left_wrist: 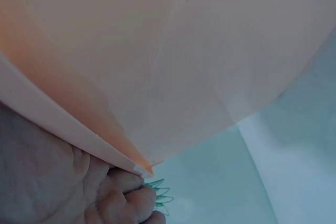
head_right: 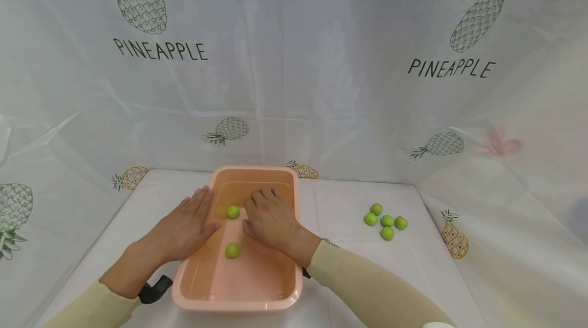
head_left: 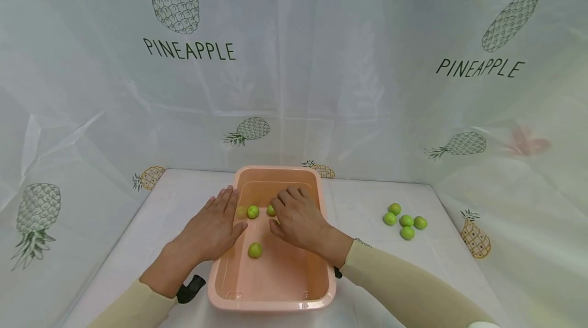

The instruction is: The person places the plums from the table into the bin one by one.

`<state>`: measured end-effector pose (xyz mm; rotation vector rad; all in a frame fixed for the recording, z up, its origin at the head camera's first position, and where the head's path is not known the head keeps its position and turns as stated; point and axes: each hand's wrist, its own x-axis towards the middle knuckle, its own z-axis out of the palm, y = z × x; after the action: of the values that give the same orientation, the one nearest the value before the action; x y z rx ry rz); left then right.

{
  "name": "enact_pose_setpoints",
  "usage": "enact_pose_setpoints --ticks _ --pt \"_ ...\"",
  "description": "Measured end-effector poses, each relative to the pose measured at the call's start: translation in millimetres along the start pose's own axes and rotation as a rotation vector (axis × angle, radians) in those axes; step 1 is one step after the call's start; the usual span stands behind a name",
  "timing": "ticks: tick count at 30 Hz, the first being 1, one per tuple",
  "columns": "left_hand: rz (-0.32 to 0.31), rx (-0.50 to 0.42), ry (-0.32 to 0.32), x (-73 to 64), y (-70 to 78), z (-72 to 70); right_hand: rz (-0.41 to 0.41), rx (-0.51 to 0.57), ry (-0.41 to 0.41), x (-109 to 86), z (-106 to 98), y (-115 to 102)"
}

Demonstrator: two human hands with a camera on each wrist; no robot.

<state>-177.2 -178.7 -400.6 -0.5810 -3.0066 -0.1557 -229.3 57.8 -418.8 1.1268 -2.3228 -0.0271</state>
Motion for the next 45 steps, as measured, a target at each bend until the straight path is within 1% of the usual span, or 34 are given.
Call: enact_pose_setpoints --ticks 6,10,14,17,19,21,24,27,32,34,37,41,45 --pt "-0.001 0.002 0.002 0.2 -0.4 1.9 -0.008 -0.005 0.042 -1.7 -5 4" --pt "-0.004 0.003 -0.004 0.4 0.2 1.4 0.008 -0.015 0.078 -5.7 -10 16" --pt "-0.002 0.001 -0.008 0.3 0.2 1.1 0.035 -0.025 0.136 -14.2 -18 36" --pt "0.001 0.0 -0.005 0.1 0.0 1.0 0.058 -0.039 0.179 -24.5 -25 56" --pt "0.002 -0.002 -0.007 0.2 0.0 0.8 0.082 -0.048 0.193 -33.9 -30 70" --pt "0.001 -0.003 -0.01 0.3 0.3 0.5 0.109 -0.063 0.191 -45.1 -34 85" --pt "0.001 -0.004 -0.011 0.3 0.8 -0.2 0.157 -0.103 0.159 -65.7 -38 109" --pt "-0.001 -0.004 -0.009 0.3 0.9 -0.6 0.18 -0.15 0.123 -89.6 -39 133" --pt "-0.004 -0.006 -0.009 0.3 0.4 -0.1 0.159 -0.216 0.124 -130.4 -37 167" --pt "-0.005 -0.01 -0.009 0.2 0.4 0.2 0.161 -0.231 0.112 -145.9 -37 179" --pt "-0.006 -0.013 -0.012 0.1 0.1 0.6 0.189 -0.232 0.045 -167.1 -39 194" --pt "-0.009 -0.014 -0.014 0.0 -0.3 0.5 0.219 -0.269 -0.068 -192.0 -43 211" --pt "-0.01 -0.018 -0.015 0.6 -1.1 2.0 0.204 -0.319 -0.135 -214.4 -43 225"
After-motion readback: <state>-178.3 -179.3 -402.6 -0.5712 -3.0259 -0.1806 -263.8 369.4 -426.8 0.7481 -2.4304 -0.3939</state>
